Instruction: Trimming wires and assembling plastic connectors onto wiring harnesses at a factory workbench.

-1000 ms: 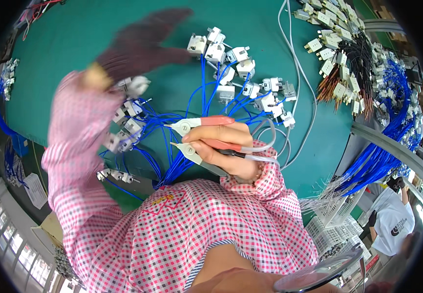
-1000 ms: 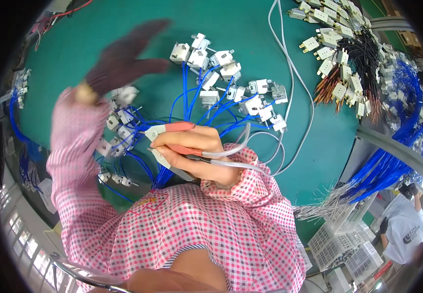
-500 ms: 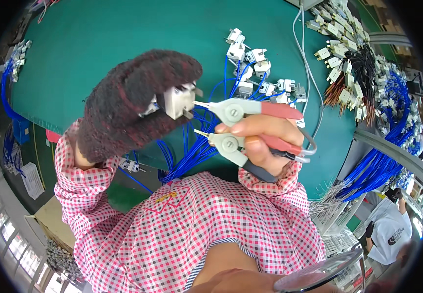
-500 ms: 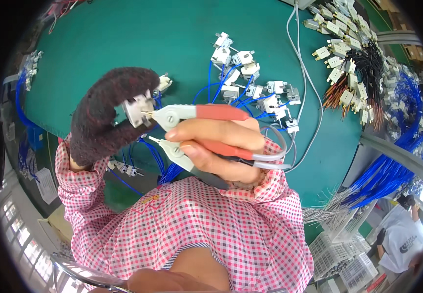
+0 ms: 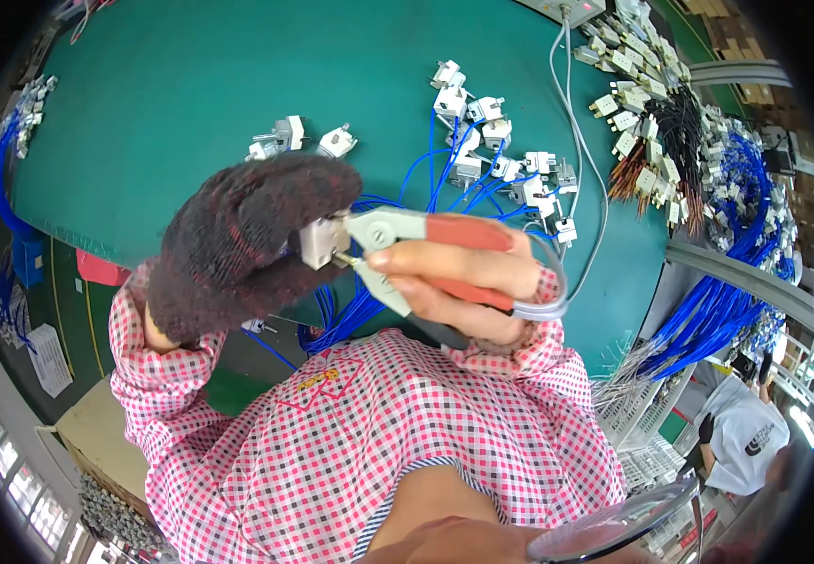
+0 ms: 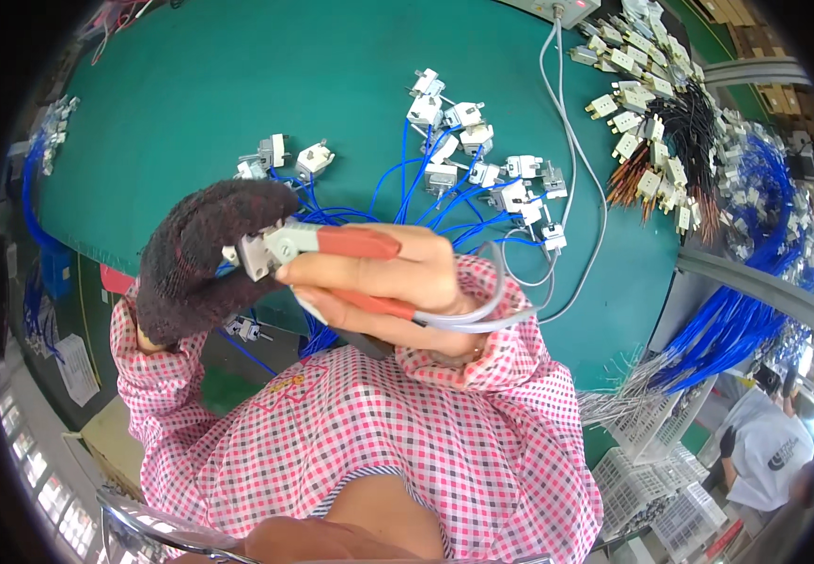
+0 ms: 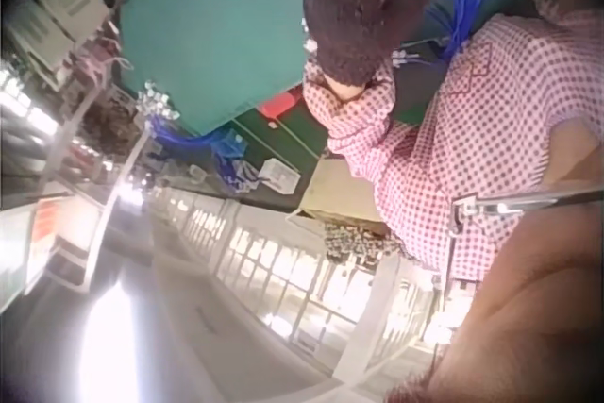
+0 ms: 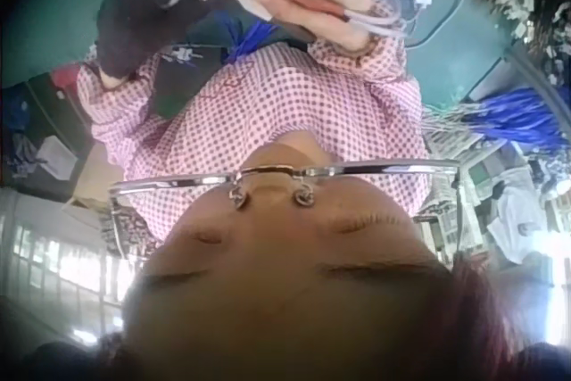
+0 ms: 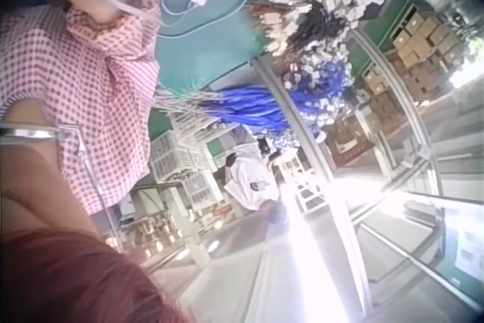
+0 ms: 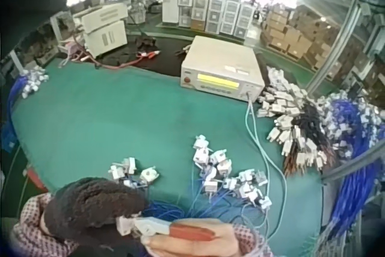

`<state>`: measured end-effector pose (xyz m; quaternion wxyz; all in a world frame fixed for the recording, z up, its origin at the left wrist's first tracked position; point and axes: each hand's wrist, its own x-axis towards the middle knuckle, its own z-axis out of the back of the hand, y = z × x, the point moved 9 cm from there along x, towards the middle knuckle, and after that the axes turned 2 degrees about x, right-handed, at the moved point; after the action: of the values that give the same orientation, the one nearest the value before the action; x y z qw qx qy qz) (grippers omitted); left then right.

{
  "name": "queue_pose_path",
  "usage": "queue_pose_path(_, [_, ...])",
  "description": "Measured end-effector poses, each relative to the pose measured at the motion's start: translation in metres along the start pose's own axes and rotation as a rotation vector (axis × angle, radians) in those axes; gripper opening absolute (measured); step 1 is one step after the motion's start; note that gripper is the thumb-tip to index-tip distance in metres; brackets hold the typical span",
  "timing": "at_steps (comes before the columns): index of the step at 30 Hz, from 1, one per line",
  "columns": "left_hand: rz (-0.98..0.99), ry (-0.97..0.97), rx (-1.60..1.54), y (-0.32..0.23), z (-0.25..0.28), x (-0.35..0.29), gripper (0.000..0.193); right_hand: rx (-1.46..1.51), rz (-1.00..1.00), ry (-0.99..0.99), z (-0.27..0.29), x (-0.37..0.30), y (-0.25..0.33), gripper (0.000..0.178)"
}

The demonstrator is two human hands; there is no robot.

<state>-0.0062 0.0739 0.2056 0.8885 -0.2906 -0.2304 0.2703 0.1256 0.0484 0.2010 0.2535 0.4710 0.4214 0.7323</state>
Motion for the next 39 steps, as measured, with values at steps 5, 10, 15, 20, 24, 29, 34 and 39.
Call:
queue_pose_path(5, [0.103, 0.001, 0.01, 0.009, -0.006, -0.018, 0.059, 0.105, 0.009, -0.037, -0.014, 0.0, -0.01, 0.024])
queue_pose_path(10, [0.186, -0.033, 0.099, 0.02, -0.006, -0.019, 0.053, 0.161, 0.034, -0.144, -0.021, -0.003, -0.038, 0.022])
queue_pose_path(15, [0.75, 0.54, 0.351, 0.099, 0.044, -0.051, 0.049, 0.261, -0.052, -0.097, -0.005, -0.029, -0.05, 0.018])
queue_pose_path(20, [-0.018, 0.217, 0.366, 0.165, -0.058, 0.12, 0.057, 0.171, -0.357, -0.192, 0.026, -0.061, -0.086, 0.015])
queue_pose_path(24, [-0.091, 0.291, 0.315, 0.183, -0.125, 0.167, 0.057, 0.138, -0.372, -0.212, 0.041, -0.068, -0.092, 0.015])
queue_pose_path(29, [0.388, 0.022, -0.667, 0.184, -0.057, 0.133, 0.05, 0.181, -0.469, -0.526, 0.071, -0.104, -0.109, 0.016])
queue_pose_path(34, [0.329, -0.194, -0.844, 0.09, -0.005, 0.079, 0.049, 0.266, -0.32, -0.454, 0.069, -0.075, -0.076, 0.022])
queue_pose_path(39, [-0.054, 0.056, -0.378, 0.022, -0.001, 0.052, 0.055, 0.294, -0.094, -0.094, 0.04, -0.024, -0.014, 0.029])
